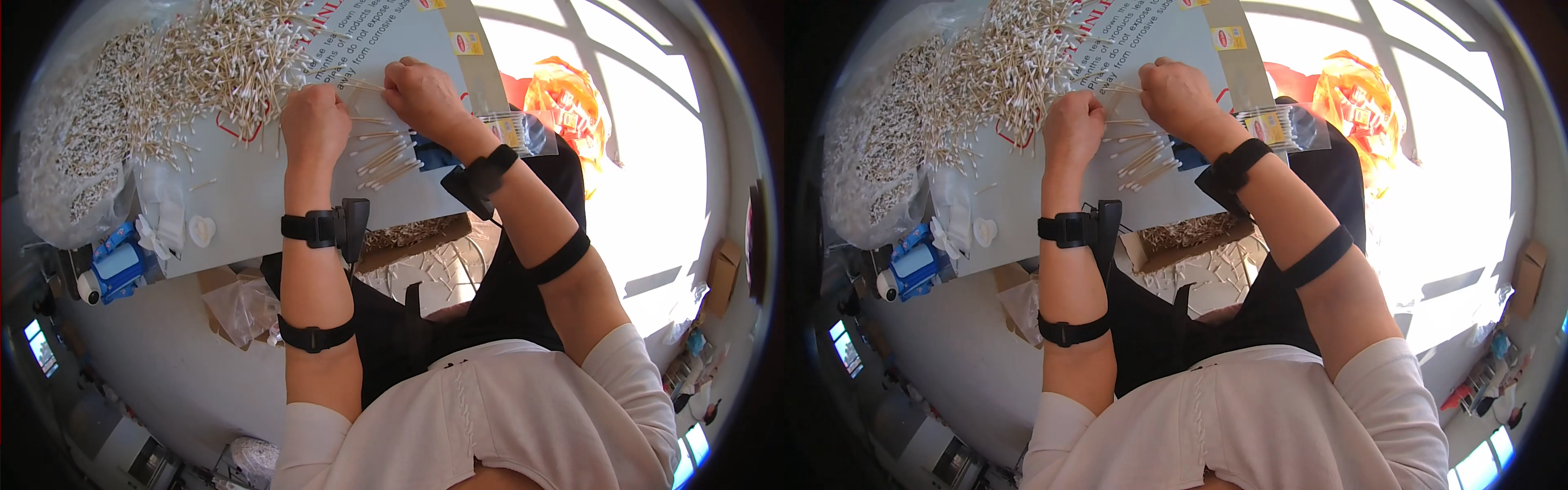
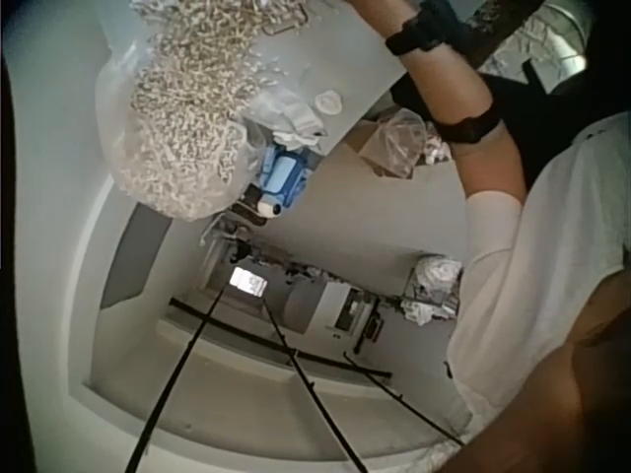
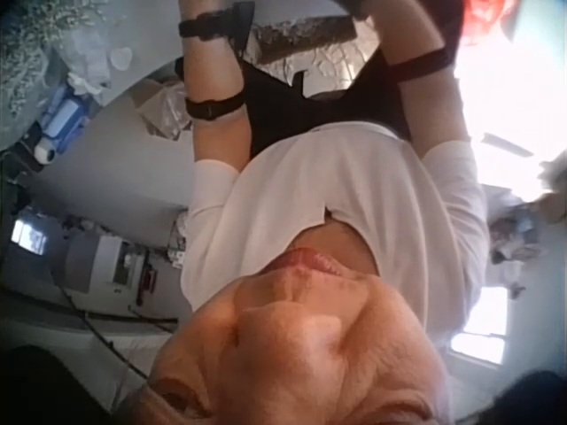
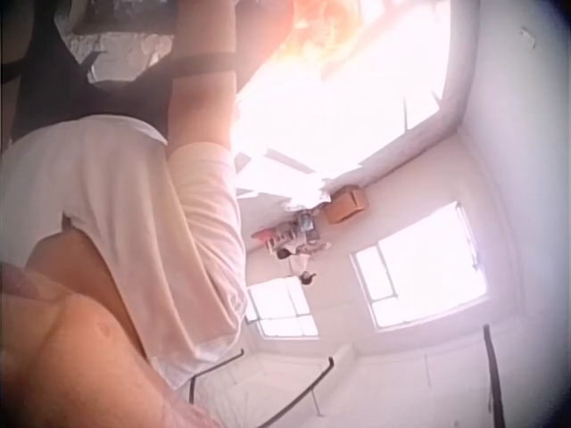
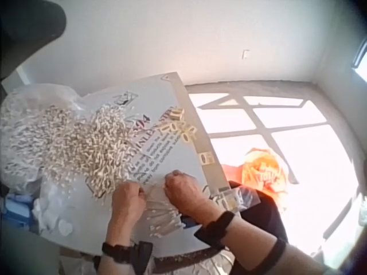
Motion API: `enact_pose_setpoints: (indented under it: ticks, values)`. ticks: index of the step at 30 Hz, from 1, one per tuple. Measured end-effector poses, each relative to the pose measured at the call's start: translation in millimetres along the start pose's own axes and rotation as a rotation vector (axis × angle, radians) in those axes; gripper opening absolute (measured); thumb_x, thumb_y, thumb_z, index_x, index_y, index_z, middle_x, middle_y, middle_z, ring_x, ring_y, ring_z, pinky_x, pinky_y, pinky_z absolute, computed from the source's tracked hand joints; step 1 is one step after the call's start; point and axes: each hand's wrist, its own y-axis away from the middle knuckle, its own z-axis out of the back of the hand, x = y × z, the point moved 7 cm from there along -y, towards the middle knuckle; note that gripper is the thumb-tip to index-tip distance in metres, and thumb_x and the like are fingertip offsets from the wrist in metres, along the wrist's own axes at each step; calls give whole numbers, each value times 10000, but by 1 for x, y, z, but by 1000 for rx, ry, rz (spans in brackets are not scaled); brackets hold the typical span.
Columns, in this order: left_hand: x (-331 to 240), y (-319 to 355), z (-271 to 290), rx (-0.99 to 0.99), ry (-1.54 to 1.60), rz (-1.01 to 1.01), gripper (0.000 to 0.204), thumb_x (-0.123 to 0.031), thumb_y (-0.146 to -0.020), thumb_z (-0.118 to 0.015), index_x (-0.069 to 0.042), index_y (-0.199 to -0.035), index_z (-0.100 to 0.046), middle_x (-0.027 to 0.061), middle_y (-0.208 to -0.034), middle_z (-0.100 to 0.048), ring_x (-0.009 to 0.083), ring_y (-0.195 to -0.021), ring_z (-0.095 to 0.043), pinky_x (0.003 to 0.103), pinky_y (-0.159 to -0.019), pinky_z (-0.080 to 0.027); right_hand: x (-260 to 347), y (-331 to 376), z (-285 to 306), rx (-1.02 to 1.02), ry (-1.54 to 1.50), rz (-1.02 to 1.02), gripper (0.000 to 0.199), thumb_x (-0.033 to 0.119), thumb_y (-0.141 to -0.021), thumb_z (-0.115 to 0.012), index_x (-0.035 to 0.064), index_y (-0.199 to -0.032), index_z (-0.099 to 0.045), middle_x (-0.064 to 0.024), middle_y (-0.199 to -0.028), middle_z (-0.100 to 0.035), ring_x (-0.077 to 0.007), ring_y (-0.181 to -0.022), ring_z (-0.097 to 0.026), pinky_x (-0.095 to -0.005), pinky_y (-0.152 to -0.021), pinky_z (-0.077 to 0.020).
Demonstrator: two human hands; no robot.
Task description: Packaging cotton swabs into small plastic sleeves and applying labels.
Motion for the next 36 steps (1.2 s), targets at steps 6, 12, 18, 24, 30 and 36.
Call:
enact_pose_setpoints:
  ticks: [6, 12, 18, 24, 30, 36]
  values:
    - [7, 8, 6, -128, 15, -60, 56, -33, -751, -667, -43, -806, -668, 143, -830, -634, 354, -861, -609, 446, -747, -503, 16, 2, 11, -75, -88, 51, 74, 126, -781, -702, 85, -807, -646, -110, -861, -615, -323, -854, -643, -422, -715, -523]
    - [3, 33, 3, -148, 136, -3, 79, -37, -761, -699, -55, -826, -657, 105, -901, -605, 327, -932, -571, 437, -786, -485, 40, 1, -16, -78, 41, 263, 80, 115, -778, -678, 68, -779, -613, -80, -825, -603, -306, -811, -633, -410, -690, -514]
    - [5, 38, 2, -174, 90, -54, 83, -47, -766, -702, -69, -834, -659, 94, -893, -591, 328, -927, -565, 440, -788, -487, 30, 2, -3, -70, 1, 135, 98, 103, -733, -667, 32, -731, -600, -104, -752, -597, -304, -755, -630, -395, -645, -502]
    - [22, 33, 4, -272, 211, -14, 97, -78, -759, -723, -72, -831, -660, 97, -876, -590, 331, -922, -566, 435, -796, -481, 32, 62, 22, 665, -393, -35, 136, 103, -728, -698, -4, -711, -617, -140, -673, -610, -303, -630, -592, -367, -622, -467]
    - [15, 18, 0, -148, 156, 17, 176, -143, -729, -773, -50, -821, -656, 116, -860, -593, 332, -915, -571, 438, -788, -471, 40, 87, 14, 894, -350, 118, 127, 92, -773, -700, -2, -746, -620, -123, -689, -634, -299, -683, -628, -363, -646, -484]
    - [6, 15, 0, -123, 104, 20, 190, -165, -723, -789, -42, -785, -658, 127, -842, -600, 341, -888, -573, 453, -785, -467, 2, 29, 34, 59, 142, -93, 104, 95, -796, -688, 29, -842, -622, -109, -841, -641, -325, -783, -650, -396, -678, -508]
